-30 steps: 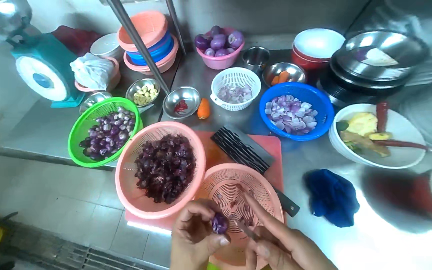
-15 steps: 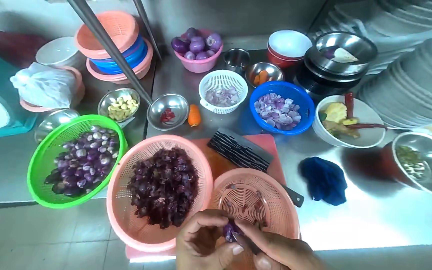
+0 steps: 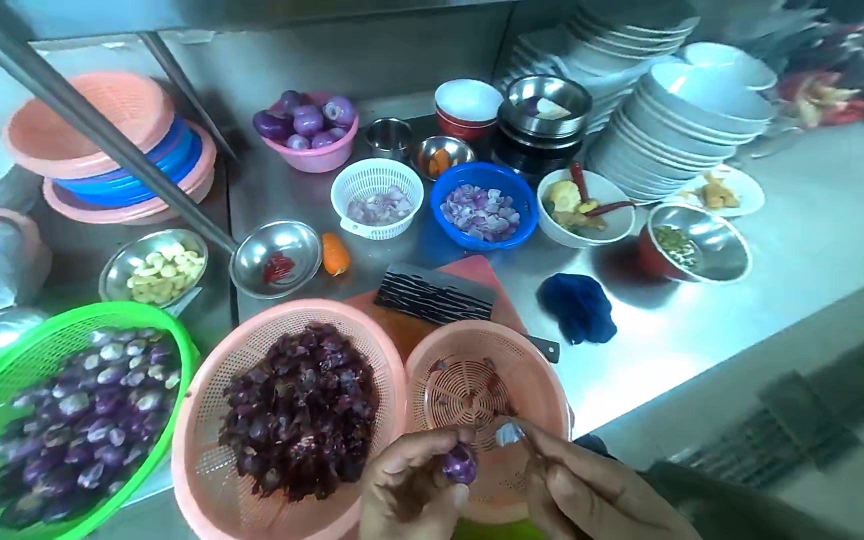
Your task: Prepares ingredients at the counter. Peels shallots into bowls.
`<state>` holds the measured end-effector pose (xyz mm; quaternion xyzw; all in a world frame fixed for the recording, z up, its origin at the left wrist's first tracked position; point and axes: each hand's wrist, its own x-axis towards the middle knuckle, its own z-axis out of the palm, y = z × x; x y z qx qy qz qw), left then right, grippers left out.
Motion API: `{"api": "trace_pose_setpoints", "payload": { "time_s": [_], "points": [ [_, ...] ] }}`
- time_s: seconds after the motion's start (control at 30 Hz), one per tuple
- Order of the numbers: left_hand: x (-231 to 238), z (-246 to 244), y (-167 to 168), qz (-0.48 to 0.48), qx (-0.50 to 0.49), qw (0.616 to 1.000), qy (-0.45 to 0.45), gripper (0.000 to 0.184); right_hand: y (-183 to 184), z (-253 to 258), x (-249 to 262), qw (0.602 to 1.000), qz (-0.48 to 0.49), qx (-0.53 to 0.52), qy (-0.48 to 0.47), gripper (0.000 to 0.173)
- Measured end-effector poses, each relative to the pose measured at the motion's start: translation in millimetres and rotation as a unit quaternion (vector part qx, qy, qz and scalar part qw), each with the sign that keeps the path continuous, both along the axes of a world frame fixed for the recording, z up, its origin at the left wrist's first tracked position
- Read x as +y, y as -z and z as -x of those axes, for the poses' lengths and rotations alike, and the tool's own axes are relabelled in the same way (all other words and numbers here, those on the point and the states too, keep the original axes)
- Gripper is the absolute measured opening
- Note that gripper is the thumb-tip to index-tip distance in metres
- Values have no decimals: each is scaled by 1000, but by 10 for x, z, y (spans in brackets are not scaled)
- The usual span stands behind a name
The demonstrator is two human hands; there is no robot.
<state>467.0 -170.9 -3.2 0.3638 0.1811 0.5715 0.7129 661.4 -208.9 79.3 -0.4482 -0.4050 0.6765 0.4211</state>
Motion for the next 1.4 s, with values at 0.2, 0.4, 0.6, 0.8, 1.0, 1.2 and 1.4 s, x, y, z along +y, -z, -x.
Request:
{"api": "trace_pose_setpoints", "payload": {
  "time_s": [0.2,0.4,0.6,0.8,1.0,1.2,1.4],
  "points": [
    [-16,146,-91,-6,31,999,5,48,86,-24,-127,961,-46,-270,-22,57],
    [32,215,-114,-16,67,998,7,34,97,69,-79,976,-76,-199,-37,65],
    [137,170,-111,-44,72,996,13,31,11,94,27,970,-129,-183,-91,57],
    [149,133,-146,-13,72,997,17,33,57,149,49,964,-162,-206,-47,42],
    [151,166,-142,0,72,997,29,33,99,167,30,967,-152,-200,-53,48],
    [135,215,-132,0,36,999,29,36,105,44,56,976,-111,-181,-39,60],
    [121,242,-122,-2,23,1000,11,35,184,-18,68,976,-95,-194,-17,59]
  ]
}}
